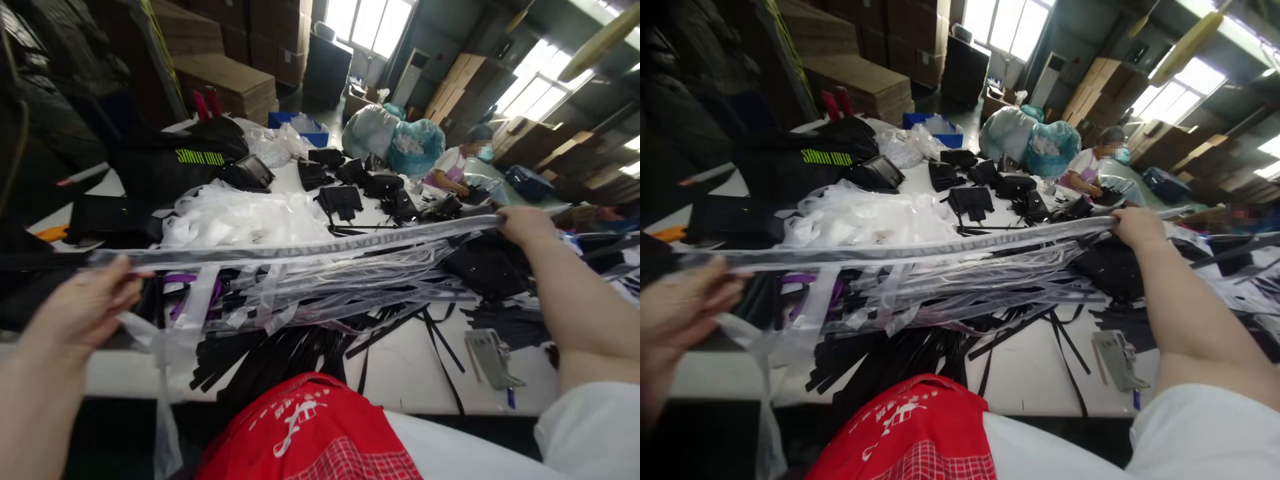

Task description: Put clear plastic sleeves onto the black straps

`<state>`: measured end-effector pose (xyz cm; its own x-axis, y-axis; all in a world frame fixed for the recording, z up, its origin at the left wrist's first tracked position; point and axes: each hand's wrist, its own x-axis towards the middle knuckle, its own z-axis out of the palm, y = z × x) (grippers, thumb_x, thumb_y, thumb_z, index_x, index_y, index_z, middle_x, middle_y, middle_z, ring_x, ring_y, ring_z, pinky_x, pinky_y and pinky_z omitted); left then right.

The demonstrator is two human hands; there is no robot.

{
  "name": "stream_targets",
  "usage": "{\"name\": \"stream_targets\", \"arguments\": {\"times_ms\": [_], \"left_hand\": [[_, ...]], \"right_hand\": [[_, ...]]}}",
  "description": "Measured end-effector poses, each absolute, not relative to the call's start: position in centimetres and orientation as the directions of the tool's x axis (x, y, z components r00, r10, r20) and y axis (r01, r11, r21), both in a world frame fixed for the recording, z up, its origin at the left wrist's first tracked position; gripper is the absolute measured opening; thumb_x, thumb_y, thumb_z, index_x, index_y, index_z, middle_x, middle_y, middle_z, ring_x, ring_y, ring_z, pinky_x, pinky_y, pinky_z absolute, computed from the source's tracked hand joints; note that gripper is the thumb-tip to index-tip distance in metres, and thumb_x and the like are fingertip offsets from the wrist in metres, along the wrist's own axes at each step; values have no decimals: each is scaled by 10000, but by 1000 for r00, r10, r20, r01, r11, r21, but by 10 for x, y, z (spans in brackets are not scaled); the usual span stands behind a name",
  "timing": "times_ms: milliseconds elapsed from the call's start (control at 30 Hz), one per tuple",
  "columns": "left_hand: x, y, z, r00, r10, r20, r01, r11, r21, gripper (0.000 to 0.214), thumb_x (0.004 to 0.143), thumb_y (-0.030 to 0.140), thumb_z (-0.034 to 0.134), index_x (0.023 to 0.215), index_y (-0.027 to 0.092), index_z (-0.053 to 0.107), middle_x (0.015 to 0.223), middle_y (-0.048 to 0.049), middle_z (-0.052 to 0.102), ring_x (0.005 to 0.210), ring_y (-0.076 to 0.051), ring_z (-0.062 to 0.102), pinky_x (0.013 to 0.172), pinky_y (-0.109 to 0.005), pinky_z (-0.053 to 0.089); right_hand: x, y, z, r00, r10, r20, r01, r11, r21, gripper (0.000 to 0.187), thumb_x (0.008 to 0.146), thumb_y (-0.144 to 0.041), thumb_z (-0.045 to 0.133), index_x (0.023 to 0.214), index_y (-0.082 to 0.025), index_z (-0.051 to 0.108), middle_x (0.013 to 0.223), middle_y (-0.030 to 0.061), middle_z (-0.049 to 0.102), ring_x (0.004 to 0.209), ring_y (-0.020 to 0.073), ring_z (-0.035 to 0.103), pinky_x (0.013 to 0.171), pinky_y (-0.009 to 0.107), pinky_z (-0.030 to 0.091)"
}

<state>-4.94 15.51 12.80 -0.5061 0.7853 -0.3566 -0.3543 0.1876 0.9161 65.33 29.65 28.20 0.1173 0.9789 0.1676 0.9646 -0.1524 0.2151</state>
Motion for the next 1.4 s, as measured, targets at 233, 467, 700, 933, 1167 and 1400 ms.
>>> {"name": "stream_targets", "arguments": {"times_ms": [233,467,700,933,1167,1400], "left_hand": [[45,193,4,-221,825,-520,-73,518,852,350,811,456,654,703,124,634,374,72,366,340,-41,185,403,-187,112],[32,148,-16,-255,762,-595,32,622,782,400,695,393,733,967,111,651,769,-45,689,411,-38,299,427,-207,167],[37,106,21,-87,896,-436,-244,405,881,424,732,443,711,990,110,665,905,-84,682,446,-26,300,414,-210,126],[45,81,39,63,951,-303,-430,300,852,518,831,577,602,986,91,691,945,-134,697,592,-92,513,472,-206,326],[-2,69,53,-36,976,-217,-456,177,872,555,879,609,530,1018,96,691,1028,-163,712,878,-205,651,753,-285,486],[-45,55,40,-378,892,-249,-345,115,932,617,859,681,505,1107,132,639,1076,-139,689,916,-200,654,775,-290,494]], "right_hand": [[726,396,172,219,965,145,887,-259,383,510,839,-376,683,1163,18,679,1274,402,502,1196,393,497,808,469,360],[619,334,-10,-270,961,-53,946,275,172,422,760,-298,733,1128,-94,700,1346,287,518,1275,391,452,1036,443,348],[411,232,-30,-579,803,-143,748,452,-485,319,822,-379,627,1049,-172,714,1191,160,656,1120,297,600,1026,431,431],[223,125,5,-860,413,-300,364,84,-928,574,773,-468,718,1234,-146,600,819,46,707,631,160,643,619,291,517],[169,92,6,-844,376,-382,286,-287,-914,445,767,-587,677,829,-151,621,682,15,674,596,141,638,628,280,514],[146,89,9,-695,639,-329,252,-212,-944,433,762,-619,658,752,-193,585,602,-12,619,508,136,578,550,279,480]]}}
